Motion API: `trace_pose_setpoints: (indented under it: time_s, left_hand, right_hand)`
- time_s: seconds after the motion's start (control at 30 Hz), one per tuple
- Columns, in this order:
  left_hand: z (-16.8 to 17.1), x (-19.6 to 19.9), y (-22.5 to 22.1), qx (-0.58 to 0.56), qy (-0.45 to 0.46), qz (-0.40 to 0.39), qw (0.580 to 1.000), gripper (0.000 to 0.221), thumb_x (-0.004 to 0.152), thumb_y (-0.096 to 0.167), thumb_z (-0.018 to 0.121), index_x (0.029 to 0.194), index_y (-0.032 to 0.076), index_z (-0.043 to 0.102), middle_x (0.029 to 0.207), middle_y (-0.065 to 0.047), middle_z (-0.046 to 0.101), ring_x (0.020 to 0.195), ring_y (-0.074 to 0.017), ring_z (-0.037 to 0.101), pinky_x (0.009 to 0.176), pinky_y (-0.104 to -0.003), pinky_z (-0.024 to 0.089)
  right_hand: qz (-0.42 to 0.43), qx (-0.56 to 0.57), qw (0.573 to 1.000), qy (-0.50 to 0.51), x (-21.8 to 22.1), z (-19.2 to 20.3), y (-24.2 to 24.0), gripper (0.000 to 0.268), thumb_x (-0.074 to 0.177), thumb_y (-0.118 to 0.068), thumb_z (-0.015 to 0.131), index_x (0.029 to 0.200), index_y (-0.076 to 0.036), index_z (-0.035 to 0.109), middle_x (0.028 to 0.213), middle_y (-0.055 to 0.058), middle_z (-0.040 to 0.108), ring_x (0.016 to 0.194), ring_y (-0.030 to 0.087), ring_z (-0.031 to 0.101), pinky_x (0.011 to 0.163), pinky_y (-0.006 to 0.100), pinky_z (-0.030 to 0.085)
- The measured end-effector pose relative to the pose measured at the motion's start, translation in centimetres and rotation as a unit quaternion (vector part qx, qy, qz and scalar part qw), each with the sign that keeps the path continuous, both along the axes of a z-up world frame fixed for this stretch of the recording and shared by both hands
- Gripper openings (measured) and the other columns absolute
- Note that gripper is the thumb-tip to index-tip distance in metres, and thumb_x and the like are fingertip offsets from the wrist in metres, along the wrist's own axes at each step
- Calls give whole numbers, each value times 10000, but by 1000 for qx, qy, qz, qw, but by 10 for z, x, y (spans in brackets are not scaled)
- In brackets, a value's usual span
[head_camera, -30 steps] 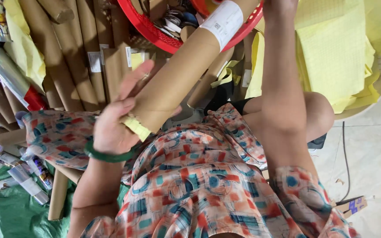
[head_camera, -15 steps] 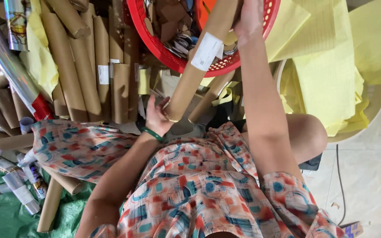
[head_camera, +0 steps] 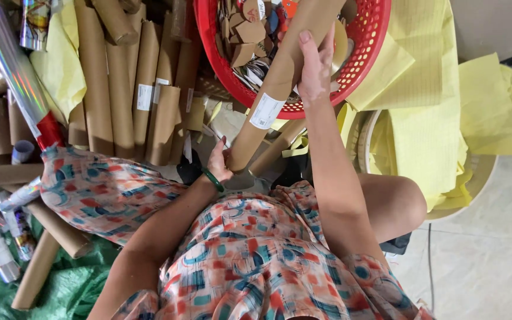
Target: The recorder is packing rolled items into cardboard tubes and sealing them with tape.
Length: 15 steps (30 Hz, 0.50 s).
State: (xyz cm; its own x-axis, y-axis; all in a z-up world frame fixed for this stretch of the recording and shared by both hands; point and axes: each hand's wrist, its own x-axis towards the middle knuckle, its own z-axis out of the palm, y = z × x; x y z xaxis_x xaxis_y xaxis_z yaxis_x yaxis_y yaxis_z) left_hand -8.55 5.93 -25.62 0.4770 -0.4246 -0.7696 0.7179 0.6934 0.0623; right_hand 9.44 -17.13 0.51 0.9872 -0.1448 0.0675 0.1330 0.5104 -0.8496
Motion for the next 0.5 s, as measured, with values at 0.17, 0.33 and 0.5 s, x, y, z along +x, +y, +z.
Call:
trace_pose_setpoints:
  time_s: [0.17,0.33,0.5]
  left_hand:
    - [-37,-10,-18,-11,-13,18,1000,460,1027,467,441,1246,111,631,1274,-111,680,1135,-282,671,992,-479,531]
    - [-17,-5,-27,-98,-77,-8,992,418,1057,388,530,1339,91,612,1332,-97,657,1175,-259,660,1018,-467,534]
    - [14,0,-28,-179,-151,-36,971,498,1043,412,602,1426,94,585,1381,-74,651,1234,-214,641,1060,-410,535]
  right_hand:
    - [-31,-16,999,32,-6,-29,-5,697,1004,-165,719,1559,-130,299,1313,151,652,1118,275,695,977,440,602]
    - [-3,-17,998,57,-31,-38,7,639,1012,-167,663,1543,-114,311,1233,192,679,1033,307,709,895,451,607]
    - [-29,2,995,94,-47,-81,4,543,1020,-163,654,1478,-52,385,1179,226,701,1014,332,717,893,472,617]
